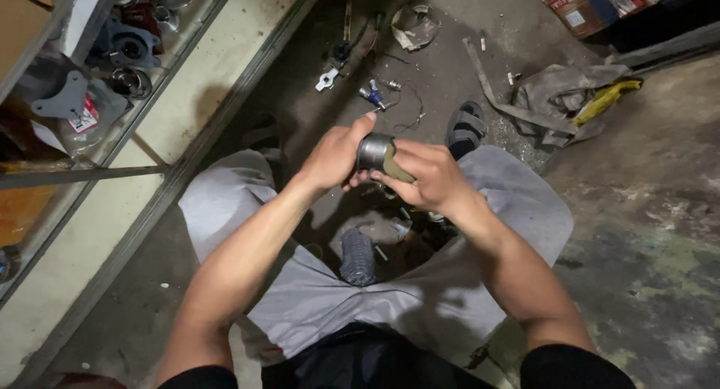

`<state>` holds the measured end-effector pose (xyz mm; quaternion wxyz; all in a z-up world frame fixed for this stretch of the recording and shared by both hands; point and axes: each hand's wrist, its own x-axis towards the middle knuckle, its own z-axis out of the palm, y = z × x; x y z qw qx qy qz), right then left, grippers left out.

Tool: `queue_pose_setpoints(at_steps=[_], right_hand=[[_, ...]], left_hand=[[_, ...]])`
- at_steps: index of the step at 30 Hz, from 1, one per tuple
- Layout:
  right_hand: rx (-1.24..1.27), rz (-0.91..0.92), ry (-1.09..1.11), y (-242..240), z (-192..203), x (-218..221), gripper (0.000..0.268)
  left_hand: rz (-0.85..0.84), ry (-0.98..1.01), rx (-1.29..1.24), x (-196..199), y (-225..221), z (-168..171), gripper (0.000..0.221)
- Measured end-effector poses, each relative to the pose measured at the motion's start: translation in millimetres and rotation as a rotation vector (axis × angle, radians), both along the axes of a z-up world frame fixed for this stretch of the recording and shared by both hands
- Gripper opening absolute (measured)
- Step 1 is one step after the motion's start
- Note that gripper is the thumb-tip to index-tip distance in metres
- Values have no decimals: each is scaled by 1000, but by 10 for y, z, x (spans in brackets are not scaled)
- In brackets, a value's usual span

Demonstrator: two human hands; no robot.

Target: Cleaning and inspecting fuel pump assembly components and filters using a rag.

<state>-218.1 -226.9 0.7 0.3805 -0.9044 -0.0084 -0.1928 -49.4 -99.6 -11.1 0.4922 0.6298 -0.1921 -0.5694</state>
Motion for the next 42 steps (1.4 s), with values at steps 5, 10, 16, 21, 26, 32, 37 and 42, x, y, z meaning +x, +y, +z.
queue_pose_setpoints(at_steps=[5,10,16,21,26,32,37,42], right_hand=[[-7,-45,-46,37,-1,7,21],[261,-257,50,-22,22,-29,22],[417,-103,41,-38,49,-35,27],[173,-118,116,-45,-91,-42,28],[-51,-56,-37,-17,-57,-23,18],[94,-234,-10,-11,38,-60,24],[213,-202,49,-70,31,-83,24],[70,-154,4,-87,19,-88,28]], left_hand=[[-169,1,160,128,56,-194,81],[-158,-536,-672,200,131,308,68],[-177,-633,-488,139,153,223,62],[-122,-596,-270,49,144,-85,48],[-86,-451,-189,35,112,-295,62],[-99,-280,-788,117,98,167,56],[-159,-693,-653,107,136,89,65],[-142,-468,-309,1,131,-172,46]])
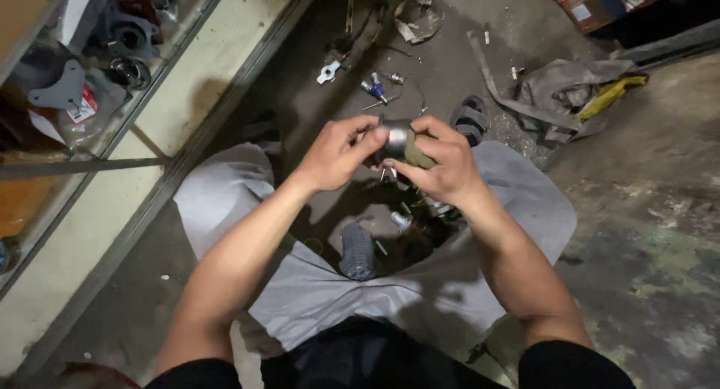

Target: Cleaning and inspecting fuel pump assembly components and filters using a rag.

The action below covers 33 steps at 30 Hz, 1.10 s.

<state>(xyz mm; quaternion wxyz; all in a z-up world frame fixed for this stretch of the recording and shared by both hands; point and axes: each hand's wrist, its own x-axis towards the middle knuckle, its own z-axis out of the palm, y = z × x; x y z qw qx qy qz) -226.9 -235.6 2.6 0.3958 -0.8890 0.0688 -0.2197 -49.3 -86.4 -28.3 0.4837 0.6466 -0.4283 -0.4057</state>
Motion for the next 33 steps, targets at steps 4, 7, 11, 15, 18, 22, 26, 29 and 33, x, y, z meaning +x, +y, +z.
queue_pose_setpoints(at_steps=[4,7,11,15,18,22,26,29,33], right_hand=[[-216,-9,-29,21,25,-58,31],[-219,-16,-38,11,71,-42,33],[-95,-57,-12,-23,-11,-49,32],[174,-37,35,-37,-34,-58,24],[173,51,29,-44,-1,-25,23],[-141,147,7,-166,130,-20,25],[-175,131,0,-447,32,-169,33],[-62,-87,3,-393,-3,-112,27],[183,-305,74,-272,-204,2,26]], left_hand=[[-92,514,92,31,-6,-26,68],[-136,485,243,83,-12,38,74],[-104,173,-56,100,26,213,62],[-72,5,-283,88,18,282,69],[-35,8,-154,62,44,116,56],[-7,509,106,38,-3,-14,48],[115,499,229,255,-3,-199,52],[307,776,3,349,10,-279,54],[207,755,-302,122,-93,-243,44]])
